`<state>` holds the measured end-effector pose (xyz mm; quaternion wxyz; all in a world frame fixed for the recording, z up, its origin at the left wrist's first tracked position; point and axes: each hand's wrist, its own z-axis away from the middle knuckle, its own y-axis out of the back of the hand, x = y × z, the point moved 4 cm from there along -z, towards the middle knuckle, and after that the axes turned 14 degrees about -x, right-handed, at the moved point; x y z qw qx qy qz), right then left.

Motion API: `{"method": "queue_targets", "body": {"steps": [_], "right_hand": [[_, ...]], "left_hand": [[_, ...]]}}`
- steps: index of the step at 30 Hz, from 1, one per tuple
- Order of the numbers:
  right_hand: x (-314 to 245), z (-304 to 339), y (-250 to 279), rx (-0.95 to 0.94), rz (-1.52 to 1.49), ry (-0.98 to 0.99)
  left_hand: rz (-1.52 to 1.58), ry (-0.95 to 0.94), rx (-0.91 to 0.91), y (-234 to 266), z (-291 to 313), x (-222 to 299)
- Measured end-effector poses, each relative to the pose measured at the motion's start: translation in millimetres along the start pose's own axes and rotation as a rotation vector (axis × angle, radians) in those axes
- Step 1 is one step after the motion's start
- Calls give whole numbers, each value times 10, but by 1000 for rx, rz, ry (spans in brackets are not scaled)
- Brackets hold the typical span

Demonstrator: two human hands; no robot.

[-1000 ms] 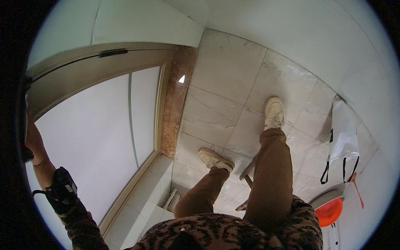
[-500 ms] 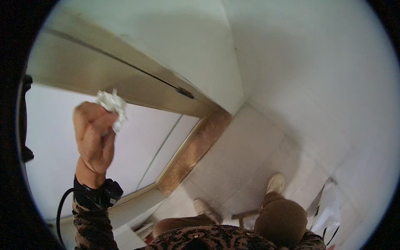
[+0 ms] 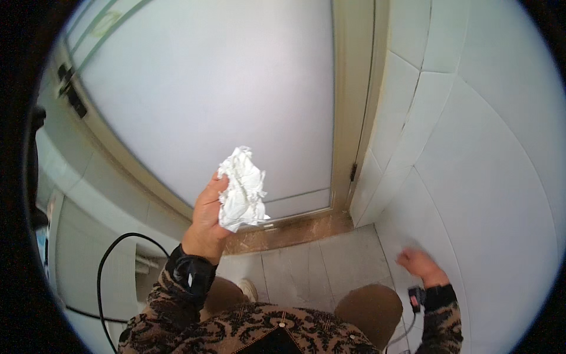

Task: The person wipes a frosted glass door with a white cloth, then moves to wipe the side of a bathroom vanity cabinet. The person uses a white cloth to clean the door and cabinet surfaces.

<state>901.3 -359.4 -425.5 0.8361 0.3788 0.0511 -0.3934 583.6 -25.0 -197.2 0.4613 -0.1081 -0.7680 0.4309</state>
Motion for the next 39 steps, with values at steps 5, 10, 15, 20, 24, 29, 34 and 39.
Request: {"method": "queue_targets", "body": {"steps": [5, 10, 15, 20, 24, 29, 34, 39], "right_hand": [[-2388, 439, 628, -70, -782, 881], [-2900, 742, 184, -120, -1139, 763], [-2927, 662, 239, 89, -933, 807], [-2634, 809, 1603, 778, -414, 486], [-2929, 1445, 3297, 1331, -22, 719], [-3765, 2478, 4871, 2147, 553, 627], [-3865, 2243, 5170, 2258, 598, 525], [-3790, 1690, 4892, 2129, 847, 816]], "left_hand": [[-59, 89, 1, -144, 449, -379], [-145, 149, 67, -344, 832, -1017], [-286, 97, -54, 168, 911, -1052], [-1162, 474, 42, 1117, 960, -907], [-1643, 742, -246, 1417, 961, -998], [-1539, 903, -465, 1505, 1100, -1239], [-1558, 975, -382, 1642, 1206, -1122], [-1503, 967, -429, 1382, 1112, -1001]]}}
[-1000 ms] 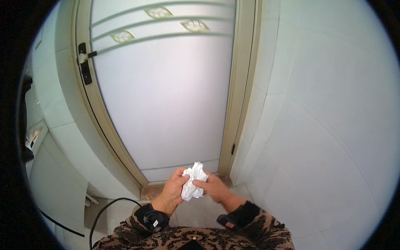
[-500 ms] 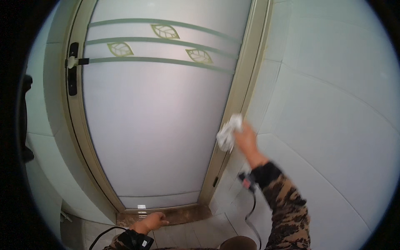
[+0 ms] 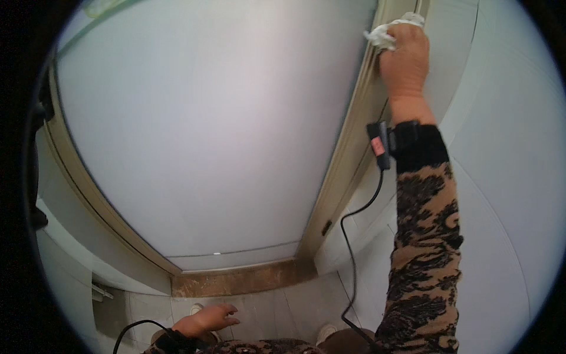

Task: The person wipes a frosted glass door with a white cloth, then moves to wipe the side of a bathroom vanity cabinet. The person uses a white cloth to clean the door and cabinet surfaces.

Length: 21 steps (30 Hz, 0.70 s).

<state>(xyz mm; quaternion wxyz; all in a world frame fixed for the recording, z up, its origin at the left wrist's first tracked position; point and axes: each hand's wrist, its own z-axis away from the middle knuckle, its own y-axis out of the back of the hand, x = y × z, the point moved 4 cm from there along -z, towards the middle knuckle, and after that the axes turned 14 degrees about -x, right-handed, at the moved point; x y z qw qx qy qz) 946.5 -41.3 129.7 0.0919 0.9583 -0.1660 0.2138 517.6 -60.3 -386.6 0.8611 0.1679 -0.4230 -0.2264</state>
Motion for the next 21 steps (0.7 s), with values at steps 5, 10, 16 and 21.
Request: {"method": "queue_targets", "body": {"steps": [5, 10, 16, 21], "right_hand": [[-134, 997, 224, 6, -177, -130], [-197, 1870, 256, -95, -305, -234], [-463, 2136, -32, -467, -407, -371], [-679, 2275, -163, -668, -564, -446]], "left_hand": [[-60, 73, 59, 41, 111, 566], [-116, 106, 55, 101, 127, 1057], [-3, -3, 47, 640, 522, 1256], [-10, -34, 126, 910, 411, 1223]]}}
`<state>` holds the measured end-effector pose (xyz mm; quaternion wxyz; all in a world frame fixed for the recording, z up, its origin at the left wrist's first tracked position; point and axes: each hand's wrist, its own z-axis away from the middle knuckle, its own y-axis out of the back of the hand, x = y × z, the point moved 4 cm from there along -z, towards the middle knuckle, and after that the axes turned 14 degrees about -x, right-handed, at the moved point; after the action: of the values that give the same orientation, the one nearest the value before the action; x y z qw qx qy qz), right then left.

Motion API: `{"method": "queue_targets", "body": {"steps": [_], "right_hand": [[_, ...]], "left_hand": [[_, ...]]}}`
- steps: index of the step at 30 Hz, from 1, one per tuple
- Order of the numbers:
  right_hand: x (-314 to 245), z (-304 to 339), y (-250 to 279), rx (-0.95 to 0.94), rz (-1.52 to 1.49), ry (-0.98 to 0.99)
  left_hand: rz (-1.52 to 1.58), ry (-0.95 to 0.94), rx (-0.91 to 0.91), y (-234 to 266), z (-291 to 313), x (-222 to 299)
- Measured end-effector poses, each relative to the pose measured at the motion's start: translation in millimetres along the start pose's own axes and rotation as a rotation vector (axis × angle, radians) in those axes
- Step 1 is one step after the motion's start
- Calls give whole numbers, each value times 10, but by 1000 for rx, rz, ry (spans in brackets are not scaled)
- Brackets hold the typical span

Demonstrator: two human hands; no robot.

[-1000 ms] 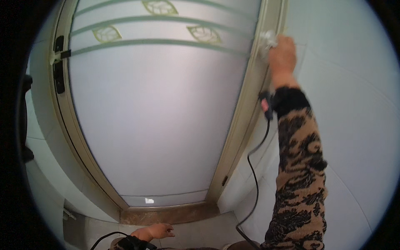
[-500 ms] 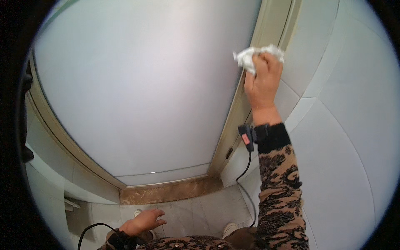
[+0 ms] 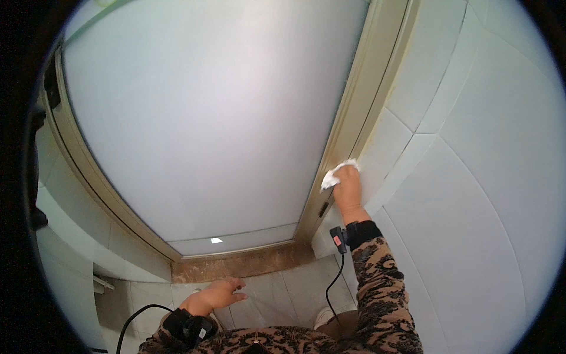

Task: The person wipes a frosted glass door with a white cloth, then moves to wipe the side of a bathroom vanity cabinet. The person uses a white cloth to clean the door and cabinet surfaces.

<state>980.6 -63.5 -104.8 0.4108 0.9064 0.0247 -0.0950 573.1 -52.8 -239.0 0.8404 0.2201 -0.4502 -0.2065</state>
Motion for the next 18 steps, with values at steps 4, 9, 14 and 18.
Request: {"method": "queue_targets", "body": {"steps": [4, 9, 14, 18], "right_hand": [[-13, -383, 351, 409, -65, -39], [-241, -764, 453, 448, 55, 41], [-232, -448, 291, 475, 12, 25], [-165, -304, 238, 415, -17, -100]], "left_hand": [[-2, -5, 45, -35, -136, -202], [-43, -36, 54, -51, -81, -168], [-1, 9, 18, 33, 183, 250], [61, 21, 32, 227, 392, 483]]}}
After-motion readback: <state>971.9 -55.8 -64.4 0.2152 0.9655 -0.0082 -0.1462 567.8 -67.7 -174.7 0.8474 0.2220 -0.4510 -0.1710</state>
